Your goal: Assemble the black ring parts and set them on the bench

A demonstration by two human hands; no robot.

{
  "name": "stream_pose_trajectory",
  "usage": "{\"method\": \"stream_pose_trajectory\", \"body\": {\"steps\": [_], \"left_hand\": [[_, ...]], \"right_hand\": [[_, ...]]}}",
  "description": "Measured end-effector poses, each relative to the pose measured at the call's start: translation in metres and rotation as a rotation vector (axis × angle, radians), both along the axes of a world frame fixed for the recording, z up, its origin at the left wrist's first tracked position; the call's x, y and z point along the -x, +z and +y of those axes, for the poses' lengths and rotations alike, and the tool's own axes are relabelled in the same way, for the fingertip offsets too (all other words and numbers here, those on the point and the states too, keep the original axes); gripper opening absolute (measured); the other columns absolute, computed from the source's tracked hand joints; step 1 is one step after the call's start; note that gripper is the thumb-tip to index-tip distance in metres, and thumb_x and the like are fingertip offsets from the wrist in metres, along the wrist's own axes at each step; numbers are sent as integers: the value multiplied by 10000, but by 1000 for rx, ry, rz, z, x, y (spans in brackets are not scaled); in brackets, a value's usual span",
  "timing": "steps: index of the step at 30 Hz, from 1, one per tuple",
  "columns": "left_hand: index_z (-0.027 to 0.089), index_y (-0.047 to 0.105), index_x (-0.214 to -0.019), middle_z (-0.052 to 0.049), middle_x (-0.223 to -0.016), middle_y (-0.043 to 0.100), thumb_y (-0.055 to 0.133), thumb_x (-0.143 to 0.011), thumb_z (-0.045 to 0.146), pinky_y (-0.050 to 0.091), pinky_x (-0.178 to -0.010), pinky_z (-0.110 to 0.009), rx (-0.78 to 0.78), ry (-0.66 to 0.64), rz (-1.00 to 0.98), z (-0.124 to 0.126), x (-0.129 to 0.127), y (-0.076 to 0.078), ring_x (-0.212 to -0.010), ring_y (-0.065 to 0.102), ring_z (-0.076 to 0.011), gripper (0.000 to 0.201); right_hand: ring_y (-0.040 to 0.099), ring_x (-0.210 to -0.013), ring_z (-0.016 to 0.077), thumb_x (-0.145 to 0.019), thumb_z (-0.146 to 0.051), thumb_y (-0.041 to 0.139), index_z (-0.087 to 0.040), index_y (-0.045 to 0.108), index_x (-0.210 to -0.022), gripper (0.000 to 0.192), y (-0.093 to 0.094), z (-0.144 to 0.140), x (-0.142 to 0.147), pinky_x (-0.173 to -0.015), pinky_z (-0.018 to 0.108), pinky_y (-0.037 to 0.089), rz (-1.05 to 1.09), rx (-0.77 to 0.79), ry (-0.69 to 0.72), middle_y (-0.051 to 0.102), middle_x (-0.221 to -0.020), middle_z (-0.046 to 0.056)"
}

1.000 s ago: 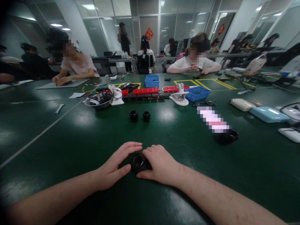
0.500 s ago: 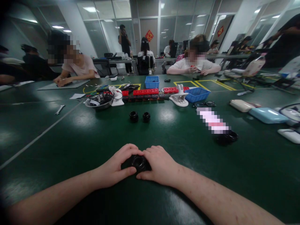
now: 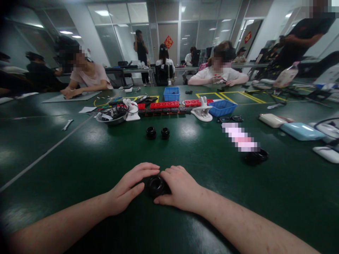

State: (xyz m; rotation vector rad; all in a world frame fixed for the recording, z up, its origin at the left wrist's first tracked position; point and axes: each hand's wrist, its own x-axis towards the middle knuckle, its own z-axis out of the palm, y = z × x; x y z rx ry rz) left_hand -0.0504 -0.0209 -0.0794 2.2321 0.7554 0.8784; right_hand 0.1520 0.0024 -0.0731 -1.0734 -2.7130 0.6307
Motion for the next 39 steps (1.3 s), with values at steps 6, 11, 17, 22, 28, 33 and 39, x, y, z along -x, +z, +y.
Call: {"method": "stream_pose_trajectory", "body": {"steps": [6, 11, 17, 22, 28, 33, 39], "left_hand": [[217, 522, -1166, -72, -1147, 533, 408, -882, 144, 386, -922, -377, 9, -49, 29, 0, -4, 3, -1074, 480, -215, 314], [234, 483, -1202, -65, -1086, 461, 506, -836, 201, 403, -885, -368, 97, 9, 87, -1, -6, 3, -1018, 470, -219, 368], [226, 477, -1144, -63, -1068, 460, 539, -845, 358, 403, -867, -381, 114, 113, 173, -4, -10, 1, -1001, 459, -235, 333], [212, 431, -1215, -101, -1204, 429, 353, -898, 543, 349, -945, -421, 57, 75, 138, -4, -8, -2, -1124, 401, -270, 465], [250, 375, -1303, -72, -1329, 395, 260, -970, 354, 287, -1016, -419, 1, 15, 42, -4, -2, -1, -1218, 350, -242, 367], [238, 450, -1258, -58, -1263, 494, 345, -908, 121, 324, -1004, -408, -38, -81, 73, -3, -5, 1, -1176, 417, -220, 384], [238, 513, -1180, -66, -1140, 486, 476, -836, 113, 390, -927, -380, 27, -29, 71, -3, -9, 5, -1075, 456, -219, 368]], "right_hand": [[549, -816, 217, -654, -445, 709, -150, 608, -925, 412, 2, -2, 0, -747, 353, 392, -6, 9, 0, 625, -860, 65], [547, -831, 214, -650, -428, 716, -151, 602, -965, 435, 2, -2, 0, -767, 356, 384, 24, 18, -2, 623, -877, 62], [549, -799, 206, -652, -444, 706, -140, 605, -915, 415, 2, -1, 1, -745, 342, 384, 24, 6, -11, 624, -848, 65], [553, -833, 217, -657, -430, 706, -135, 594, -983, 454, 2, -2, -1, -768, 355, 387, 32, 3, 1, 628, -890, 76], [555, -861, 226, -647, -441, 716, -135, 597, -993, 477, 3, -2, -1, -792, 367, 390, 43, 12, 1, 629, -910, 81], [550, -848, 219, -654, -430, 715, -150, 606, -946, 419, 4, -2, 0, -777, 362, 390, 30, 9, 9, 628, -887, 66], [546, -844, 213, -659, -421, 715, -151, 607, -929, 396, 5, -3, 0, -764, 350, 384, 17, 10, 11, 622, -873, 60]]}}
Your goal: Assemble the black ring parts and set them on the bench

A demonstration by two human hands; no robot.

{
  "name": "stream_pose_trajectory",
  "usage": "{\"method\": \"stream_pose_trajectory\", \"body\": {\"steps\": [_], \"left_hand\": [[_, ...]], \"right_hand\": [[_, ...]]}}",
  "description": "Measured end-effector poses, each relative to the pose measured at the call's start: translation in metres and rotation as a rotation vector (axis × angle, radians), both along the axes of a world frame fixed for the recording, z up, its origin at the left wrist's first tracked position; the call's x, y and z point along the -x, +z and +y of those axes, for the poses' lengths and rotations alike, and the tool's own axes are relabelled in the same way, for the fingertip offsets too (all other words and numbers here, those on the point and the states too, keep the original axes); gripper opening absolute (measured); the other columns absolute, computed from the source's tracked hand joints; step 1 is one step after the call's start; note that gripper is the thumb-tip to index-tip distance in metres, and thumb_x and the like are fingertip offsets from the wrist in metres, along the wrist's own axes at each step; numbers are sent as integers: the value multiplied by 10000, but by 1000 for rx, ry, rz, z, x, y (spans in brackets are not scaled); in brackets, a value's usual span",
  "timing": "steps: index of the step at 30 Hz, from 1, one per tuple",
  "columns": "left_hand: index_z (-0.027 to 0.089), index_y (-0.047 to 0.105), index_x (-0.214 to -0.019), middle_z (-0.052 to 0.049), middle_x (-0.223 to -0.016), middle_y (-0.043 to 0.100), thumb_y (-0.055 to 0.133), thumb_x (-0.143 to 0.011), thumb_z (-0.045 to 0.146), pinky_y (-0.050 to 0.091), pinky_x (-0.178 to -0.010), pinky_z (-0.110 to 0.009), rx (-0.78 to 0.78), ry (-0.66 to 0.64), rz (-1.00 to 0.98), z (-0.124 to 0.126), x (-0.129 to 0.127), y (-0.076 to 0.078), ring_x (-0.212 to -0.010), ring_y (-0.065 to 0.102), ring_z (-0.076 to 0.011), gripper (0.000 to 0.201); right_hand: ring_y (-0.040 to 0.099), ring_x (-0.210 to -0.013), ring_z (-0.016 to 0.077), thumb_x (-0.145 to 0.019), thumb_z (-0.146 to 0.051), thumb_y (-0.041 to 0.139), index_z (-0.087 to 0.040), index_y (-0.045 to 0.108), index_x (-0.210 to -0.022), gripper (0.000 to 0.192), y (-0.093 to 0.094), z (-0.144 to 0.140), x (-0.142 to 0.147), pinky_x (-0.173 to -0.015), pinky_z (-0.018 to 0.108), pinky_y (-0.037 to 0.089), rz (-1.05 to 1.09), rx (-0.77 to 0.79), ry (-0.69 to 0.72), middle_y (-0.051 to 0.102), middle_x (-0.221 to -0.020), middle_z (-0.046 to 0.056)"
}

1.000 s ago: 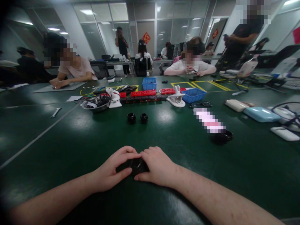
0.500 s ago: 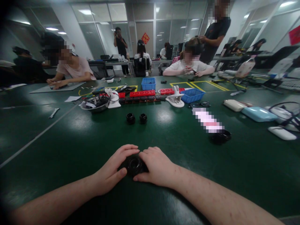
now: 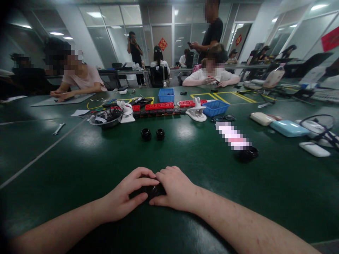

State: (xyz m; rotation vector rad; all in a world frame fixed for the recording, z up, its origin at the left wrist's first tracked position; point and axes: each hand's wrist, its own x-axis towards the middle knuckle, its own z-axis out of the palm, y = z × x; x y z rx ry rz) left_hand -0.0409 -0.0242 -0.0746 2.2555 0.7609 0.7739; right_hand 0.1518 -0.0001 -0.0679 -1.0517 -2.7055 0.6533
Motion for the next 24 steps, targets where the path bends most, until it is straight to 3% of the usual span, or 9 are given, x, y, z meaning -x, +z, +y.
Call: {"method": "stream_pose_trajectory", "body": {"steps": [7, 13, 19, 24], "left_hand": [[291, 460, -1238, -52, -1084, 453, 579, -836, 282, 404, -879, -378, 16, 47, 66, 3, 0, -3, -1021, 444, -231, 419], [273, 441, -1258, -74, -1259, 426, 501, -884, 301, 294, -994, -448, -28, 13, 99, 3, 2, -5, -1179, 351, -263, 380], [268, 400, -1309, -65, -1400, 323, 411, -920, 303, 205, -1038, -501, -45, -29, 102, 3, 7, -7, -1278, 244, -285, 391], [251, 448, -1265, -67, -1293, 460, 403, -894, 176, 286, -1012, -445, -58, -68, 21, 3, 7, -3, -1201, 377, -246, 381]], "right_hand": [[544, -822, 204, -710, -427, 668, -171, 610, -965, 366, 0, 0, 1, -743, 336, 366, 8, -11, 14, 620, -869, 57], [544, -841, 206, -690, -394, 693, -174, 594, -1013, 404, -2, 1, -1, -746, 341, 376, 47, 13, -7, 621, -929, 62], [558, -899, 177, -701, -269, 693, -219, 603, -1019, 334, 0, 3, -4, -789, 309, 388, 137, 112, 81, 624, -990, 22], [565, -876, 197, -679, -289, 716, -176, 602, -1011, 369, 7, 1, -2, -786, 321, 394, 82, 106, 34, 636, -960, 47]]}}
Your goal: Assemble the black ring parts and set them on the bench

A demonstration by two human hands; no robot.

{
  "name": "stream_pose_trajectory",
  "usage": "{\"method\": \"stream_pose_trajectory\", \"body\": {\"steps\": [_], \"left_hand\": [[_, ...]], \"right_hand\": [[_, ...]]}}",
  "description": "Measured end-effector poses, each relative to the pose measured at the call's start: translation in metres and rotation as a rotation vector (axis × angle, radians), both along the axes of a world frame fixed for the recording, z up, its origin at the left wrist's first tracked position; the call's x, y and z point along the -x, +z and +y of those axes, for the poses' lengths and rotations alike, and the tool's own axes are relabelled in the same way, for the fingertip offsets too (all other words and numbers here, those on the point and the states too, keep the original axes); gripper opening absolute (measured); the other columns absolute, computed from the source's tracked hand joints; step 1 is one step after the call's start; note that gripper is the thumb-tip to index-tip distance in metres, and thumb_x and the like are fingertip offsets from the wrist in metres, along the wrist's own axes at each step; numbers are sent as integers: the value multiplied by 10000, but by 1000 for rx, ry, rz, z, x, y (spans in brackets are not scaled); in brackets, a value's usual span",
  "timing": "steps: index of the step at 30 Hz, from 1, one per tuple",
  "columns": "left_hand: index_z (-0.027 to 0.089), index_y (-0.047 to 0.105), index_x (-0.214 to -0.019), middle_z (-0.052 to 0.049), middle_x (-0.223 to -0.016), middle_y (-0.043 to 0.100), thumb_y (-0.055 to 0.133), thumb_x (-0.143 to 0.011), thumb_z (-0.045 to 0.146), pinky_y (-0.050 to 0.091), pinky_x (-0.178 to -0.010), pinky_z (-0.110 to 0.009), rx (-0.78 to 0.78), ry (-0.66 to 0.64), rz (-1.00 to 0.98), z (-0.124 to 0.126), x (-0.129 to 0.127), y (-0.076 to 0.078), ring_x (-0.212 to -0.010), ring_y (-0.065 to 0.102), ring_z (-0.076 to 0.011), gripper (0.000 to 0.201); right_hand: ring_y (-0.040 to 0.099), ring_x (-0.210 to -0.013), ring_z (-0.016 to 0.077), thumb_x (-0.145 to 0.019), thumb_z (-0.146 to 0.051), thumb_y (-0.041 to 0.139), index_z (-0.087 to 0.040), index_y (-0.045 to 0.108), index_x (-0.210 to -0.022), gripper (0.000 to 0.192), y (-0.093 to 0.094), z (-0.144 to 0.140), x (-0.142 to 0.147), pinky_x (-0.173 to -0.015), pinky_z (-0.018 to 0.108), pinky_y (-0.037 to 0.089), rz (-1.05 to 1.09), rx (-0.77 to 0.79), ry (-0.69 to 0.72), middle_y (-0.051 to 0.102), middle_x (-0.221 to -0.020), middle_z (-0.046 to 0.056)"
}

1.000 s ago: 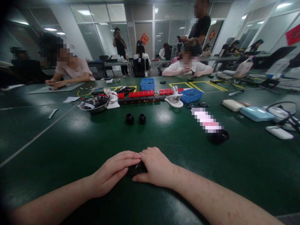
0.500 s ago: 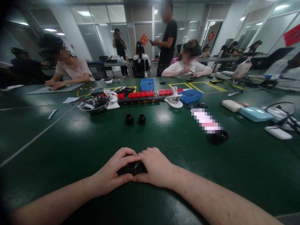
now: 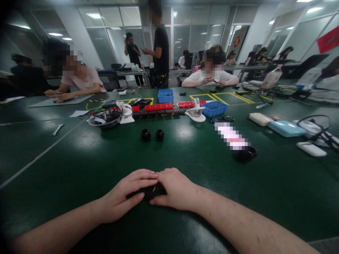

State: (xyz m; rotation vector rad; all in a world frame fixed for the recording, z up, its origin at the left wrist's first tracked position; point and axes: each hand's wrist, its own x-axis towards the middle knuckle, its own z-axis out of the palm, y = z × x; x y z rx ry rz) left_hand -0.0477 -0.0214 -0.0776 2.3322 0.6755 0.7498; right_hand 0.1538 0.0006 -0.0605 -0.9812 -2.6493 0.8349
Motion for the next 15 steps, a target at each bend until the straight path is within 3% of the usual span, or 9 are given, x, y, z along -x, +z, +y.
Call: {"method": "stream_pose_trajectory", "body": {"steps": [4, 9, 12, 15], "left_hand": [[241, 526, -1159, -73, -1136, 531, 497, -838, 165, 388, -914, -407, 15, 67, -1, -1, -4, 2, -1061, 472, -240, 332], [241, 494, -1179, -69, -1062, 494, 601, -804, 348, 428, -841, -384, 23, 170, 51, -2, -6, 0, -994, 470, -246, 405], [233, 428, -1249, -87, -1161, 459, 503, -866, 402, 395, -901, -406, 4, 131, 20, -3, -4, -1, -1078, 429, -260, 426], [236, 425, -1261, -78, -1258, 438, 386, -928, 289, 328, -980, -424, -31, 126, -12, -2, 0, -1, -1168, 380, -252, 340]], "right_hand": [[569, -813, 195, -675, -318, 716, -154, 607, -918, 312, 0, -1, 2, -743, 313, 398, -41, -18, -16, 636, -858, 43], [569, -812, 188, -684, -315, 704, -168, 601, -960, 329, -3, -2, 1, -748, 307, 395, -19, -28, -18, 631, -880, 40], [569, -831, 201, -675, -329, 713, -159, 583, -1031, 415, -2, -2, 0, -762, 323, 400, -21, -21, -26, 634, -920, 58], [570, -831, 209, -676, -353, 717, -127, 580, -1041, 450, 0, -2, 0, -763, 332, 405, -40, -16, -30, 635, -914, 76]]}}
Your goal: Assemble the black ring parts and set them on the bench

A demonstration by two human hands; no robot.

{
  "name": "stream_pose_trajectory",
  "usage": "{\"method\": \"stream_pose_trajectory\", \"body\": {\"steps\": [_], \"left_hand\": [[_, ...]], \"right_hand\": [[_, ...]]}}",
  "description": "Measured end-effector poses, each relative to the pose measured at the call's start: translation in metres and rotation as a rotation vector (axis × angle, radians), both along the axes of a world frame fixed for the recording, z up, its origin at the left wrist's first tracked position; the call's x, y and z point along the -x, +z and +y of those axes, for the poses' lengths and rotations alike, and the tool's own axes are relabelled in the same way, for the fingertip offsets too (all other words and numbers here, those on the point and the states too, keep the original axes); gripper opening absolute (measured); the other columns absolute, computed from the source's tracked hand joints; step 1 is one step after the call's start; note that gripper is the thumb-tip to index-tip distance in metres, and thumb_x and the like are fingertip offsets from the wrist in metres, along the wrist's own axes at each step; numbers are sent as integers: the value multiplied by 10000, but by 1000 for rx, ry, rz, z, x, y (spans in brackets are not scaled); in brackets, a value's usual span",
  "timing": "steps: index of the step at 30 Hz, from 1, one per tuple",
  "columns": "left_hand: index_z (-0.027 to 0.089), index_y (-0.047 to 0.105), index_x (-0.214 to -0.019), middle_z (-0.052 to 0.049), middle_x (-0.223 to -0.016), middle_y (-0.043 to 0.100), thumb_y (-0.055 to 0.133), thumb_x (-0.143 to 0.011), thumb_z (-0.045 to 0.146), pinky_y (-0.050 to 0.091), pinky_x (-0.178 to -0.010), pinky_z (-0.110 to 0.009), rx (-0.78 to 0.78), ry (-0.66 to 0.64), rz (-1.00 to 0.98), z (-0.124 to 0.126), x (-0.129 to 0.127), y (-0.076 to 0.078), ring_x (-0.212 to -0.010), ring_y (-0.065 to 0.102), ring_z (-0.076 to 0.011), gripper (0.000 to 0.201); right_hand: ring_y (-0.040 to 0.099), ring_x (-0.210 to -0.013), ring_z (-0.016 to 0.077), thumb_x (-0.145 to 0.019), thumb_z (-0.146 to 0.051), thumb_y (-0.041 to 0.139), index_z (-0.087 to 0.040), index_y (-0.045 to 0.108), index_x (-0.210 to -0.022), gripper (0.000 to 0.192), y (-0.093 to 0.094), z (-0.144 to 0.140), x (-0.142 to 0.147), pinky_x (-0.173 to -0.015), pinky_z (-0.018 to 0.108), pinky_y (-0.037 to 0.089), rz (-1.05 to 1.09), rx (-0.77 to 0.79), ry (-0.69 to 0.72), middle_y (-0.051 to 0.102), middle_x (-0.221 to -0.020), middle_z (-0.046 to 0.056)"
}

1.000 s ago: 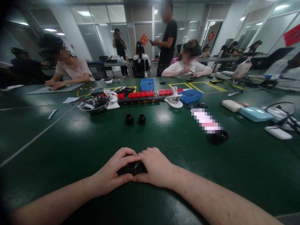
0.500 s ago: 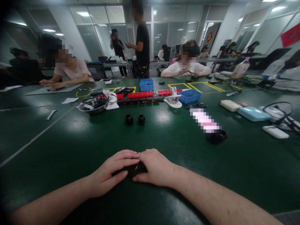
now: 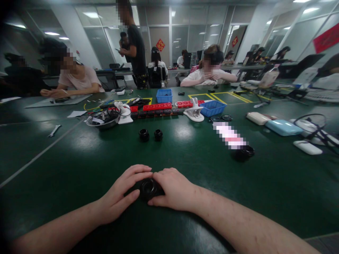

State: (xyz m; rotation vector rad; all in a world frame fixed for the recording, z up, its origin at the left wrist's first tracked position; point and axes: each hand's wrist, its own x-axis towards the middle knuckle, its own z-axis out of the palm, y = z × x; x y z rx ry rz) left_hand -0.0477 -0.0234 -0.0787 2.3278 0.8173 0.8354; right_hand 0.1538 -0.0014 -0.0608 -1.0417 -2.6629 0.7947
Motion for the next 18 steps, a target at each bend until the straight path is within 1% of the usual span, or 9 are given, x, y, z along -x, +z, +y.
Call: {"method": "stream_pose_trajectory", "body": {"steps": [2, 4, 7, 11, 14, 18], "left_hand": [[238, 456, -1241, -66, -1238, 483, 379, -921, 206, 315, -995, -424, -19, -17, -10, 1, 1, 0, -1169, 396, -240, 331], [237, 492, -1205, -59, -1181, 538, 387, -900, 143, 334, -983, -419, -23, -56, -24, 3, 1, 0, -1132, 440, -227, 336], [229, 520, -1166, -64, -1108, 556, 421, -869, 112, 387, -928, -395, 6, -78, -34, 4, -1, 3, -1061, 483, -219, 335], [228, 496, -1199, -68, -1080, 499, 482, -844, 146, 413, -875, -366, 68, -32, 28, 1, -3, 6, -1014, 477, -218, 364], [252, 463, -1230, -56, -1064, 478, 526, -835, 188, 421, -848, -356, 94, 24, 66, -1, -4, 5, -989, 470, -218, 405], [261, 496, -1176, -42, -1029, 479, 580, -822, 269, 418, -840, -355, 88, 100, 73, -2, -6, 1, -973, 466, -224, 365]], "right_hand": [[571, -831, 212, -673, -359, 718, -121, 590, -1015, 436, 0, 0, 0, -769, 337, 406, -14, -11, 5, 637, -900, 76], [571, -826, 210, -673, -364, 718, -124, 594, -991, 417, 0, 0, 0, -772, 338, 405, -21, -27, 14, 638, -890, 70], [568, -817, 204, -677, -364, 715, -138, 597, -976, 392, 0, 0, 0, -765, 333, 405, -25, -30, 21, 636, -876, 58], [565, -842, 203, -686, -334, 710, -155, 589, -1037, 412, 2, 0, 0, -781, 335, 399, -13, 0, 24, 636, -906, 58], [568, -868, 209, -675, -322, 718, -156, 584, -1067, 446, 3, 0, 0, -798, 338, 395, -5, 24, 8, 637, -947, 68], [568, -881, 211, -664, -305, 726, -164, 590, -1061, 442, 1, 1, 0, -807, 336, 391, 5, 39, 7, 636, -955, 67]]}}
